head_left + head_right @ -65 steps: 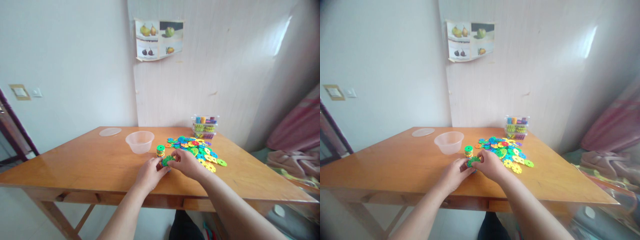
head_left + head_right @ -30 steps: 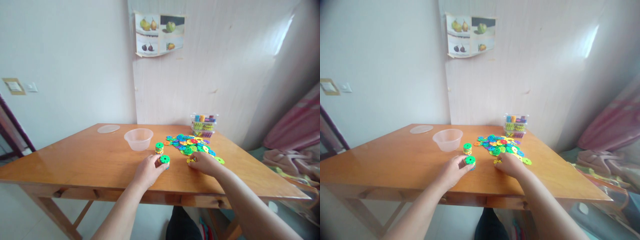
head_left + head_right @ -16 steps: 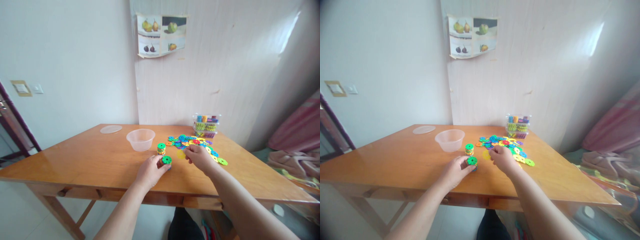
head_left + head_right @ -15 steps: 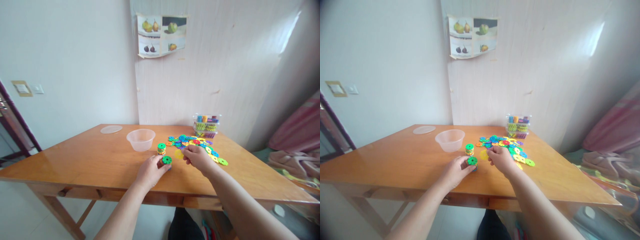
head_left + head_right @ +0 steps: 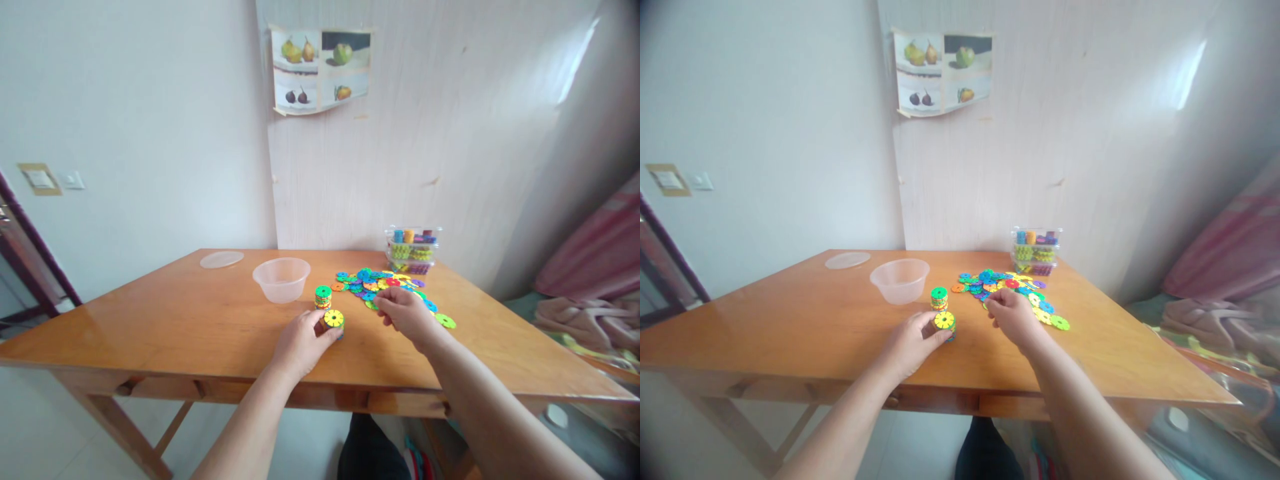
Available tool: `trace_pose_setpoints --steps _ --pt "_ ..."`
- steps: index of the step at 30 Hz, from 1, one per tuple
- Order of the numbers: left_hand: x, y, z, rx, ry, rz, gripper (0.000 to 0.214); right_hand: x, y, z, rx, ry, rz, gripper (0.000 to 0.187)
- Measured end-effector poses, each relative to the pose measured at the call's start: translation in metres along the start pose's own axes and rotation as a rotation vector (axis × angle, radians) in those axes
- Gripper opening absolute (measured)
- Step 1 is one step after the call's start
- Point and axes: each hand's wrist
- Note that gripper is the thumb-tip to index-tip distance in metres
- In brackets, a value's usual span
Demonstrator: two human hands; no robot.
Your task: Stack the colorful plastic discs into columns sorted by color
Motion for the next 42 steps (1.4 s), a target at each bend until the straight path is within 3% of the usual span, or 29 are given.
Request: trace_pose_setpoints --steps 3,6,12,19,22,27,33,37,42 --pt "0.0 0.0 -0.001 0.002 -0.013 -0.015 0.046 0.007 0.02 -0.042 -0.36 0.175 -0.031 0.017" --pt "0.0 0.002 -0.004 -0.014 -0.033 -0.027 0.05 0.006 0.036 -0.074 -0.641 0.188 0.01 0.022" --pt "0.0 0.005 -0.006 -0.04 -0.033 -0.036 0.046 -0.008 0.056 -0.088 -0.822 0.081 0.026 0.041" --pt "0.0 0.004 -0.006 -0.014 -0.034 -0.032 0.043 -0.005 0.054 -0.068 -0.745 0.071 -0.065 0.022" --pt "0.0 0.003 -0.004 -0.006 -0.023 -0.024 0.043 -0.007 0.039 -0.045 -0.496 0.046 -0.058 0.019" --pt "0.001 0.002 -0.003 -0.003 -0.013 -0.012 0.041 -0.014 0.008 0.005 0.105 -0.067 0.043 0.015" --pt "0.001 0.003 -0.005 -0.022 -0.044 0.008 0.037 -0.013 -0.022 0.051 0.277 -0.103 0.015 0.007" --pt "0.0 0.003 -0.006 -0.03 -0.048 0.014 0.037 -0.011 -0.021 0.059 0.199 -0.146 -0.01 0.009" --pt "-0.001 0.004 -0.004 -0.008 -0.024 0.015 0.035 -0.006 -0.008 0.037 0.113 -0.037 -0.01 0.018"
Point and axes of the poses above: each hand's wrist, its own x-axis towards the middle knuckle, its own z-axis out of the palm, y = z × x, and after that the axes turned 10 degrees about x, right-handed
